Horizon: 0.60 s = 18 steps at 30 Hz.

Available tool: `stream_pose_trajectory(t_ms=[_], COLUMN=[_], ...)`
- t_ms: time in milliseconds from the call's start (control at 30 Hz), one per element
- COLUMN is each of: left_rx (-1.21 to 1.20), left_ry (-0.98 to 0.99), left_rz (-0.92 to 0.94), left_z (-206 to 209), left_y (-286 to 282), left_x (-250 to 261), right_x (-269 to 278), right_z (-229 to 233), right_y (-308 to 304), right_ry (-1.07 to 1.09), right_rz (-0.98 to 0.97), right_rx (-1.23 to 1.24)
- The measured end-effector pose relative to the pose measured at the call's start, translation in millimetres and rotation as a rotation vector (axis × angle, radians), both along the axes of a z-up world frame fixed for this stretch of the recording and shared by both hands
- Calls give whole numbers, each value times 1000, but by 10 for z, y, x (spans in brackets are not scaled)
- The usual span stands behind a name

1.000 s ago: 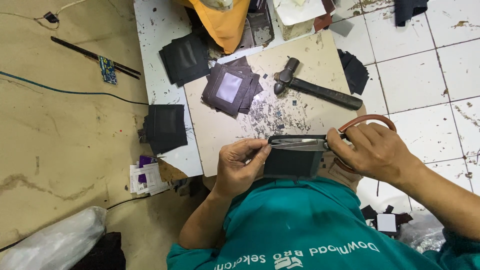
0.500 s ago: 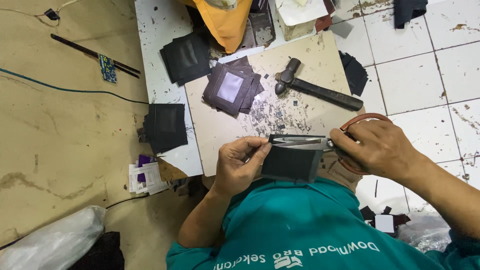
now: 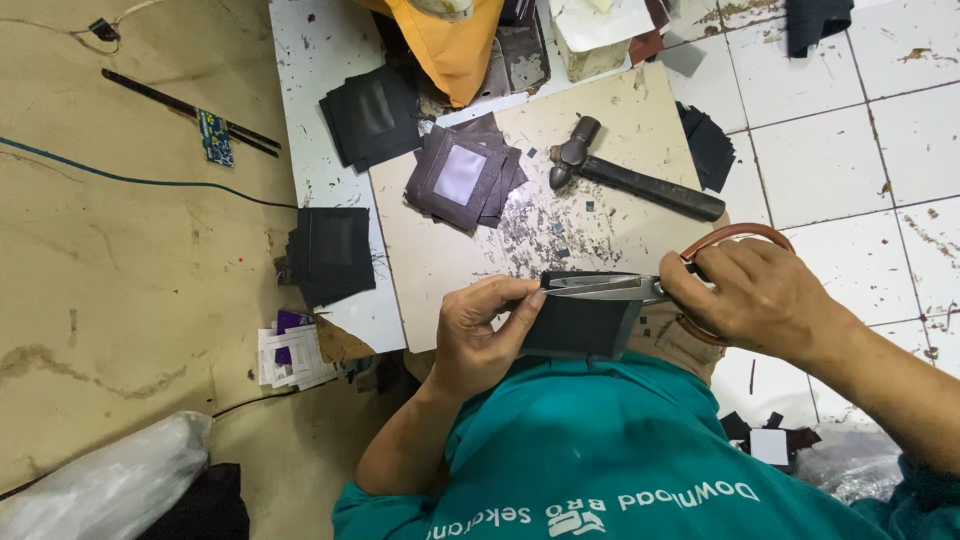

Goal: Trimming the edges of small leather components using scissors

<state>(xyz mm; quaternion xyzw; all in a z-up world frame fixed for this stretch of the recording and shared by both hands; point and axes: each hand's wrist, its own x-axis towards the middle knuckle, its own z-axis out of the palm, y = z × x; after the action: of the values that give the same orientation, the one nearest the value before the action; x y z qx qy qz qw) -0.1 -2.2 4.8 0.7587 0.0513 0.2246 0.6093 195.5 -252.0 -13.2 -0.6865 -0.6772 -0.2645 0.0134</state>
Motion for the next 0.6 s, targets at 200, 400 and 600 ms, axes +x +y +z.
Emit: stream_pose_trajectory(t_ms=[200, 400, 600], left_rx=[79, -47, -27], left_ry=[-15, 36, 78], left_rz=[-34, -22, -15], left_z=[78, -25, -60], left_y=[16, 40, 53], left_x=[14, -19, -33], right_x=[34, 82, 98], right_z=[-23, -64, -99], right_y=[21, 17, 25], right_ry=[-41, -25, 95], right_rz=[4, 34, 82], right_rx=[-20, -22, -93])
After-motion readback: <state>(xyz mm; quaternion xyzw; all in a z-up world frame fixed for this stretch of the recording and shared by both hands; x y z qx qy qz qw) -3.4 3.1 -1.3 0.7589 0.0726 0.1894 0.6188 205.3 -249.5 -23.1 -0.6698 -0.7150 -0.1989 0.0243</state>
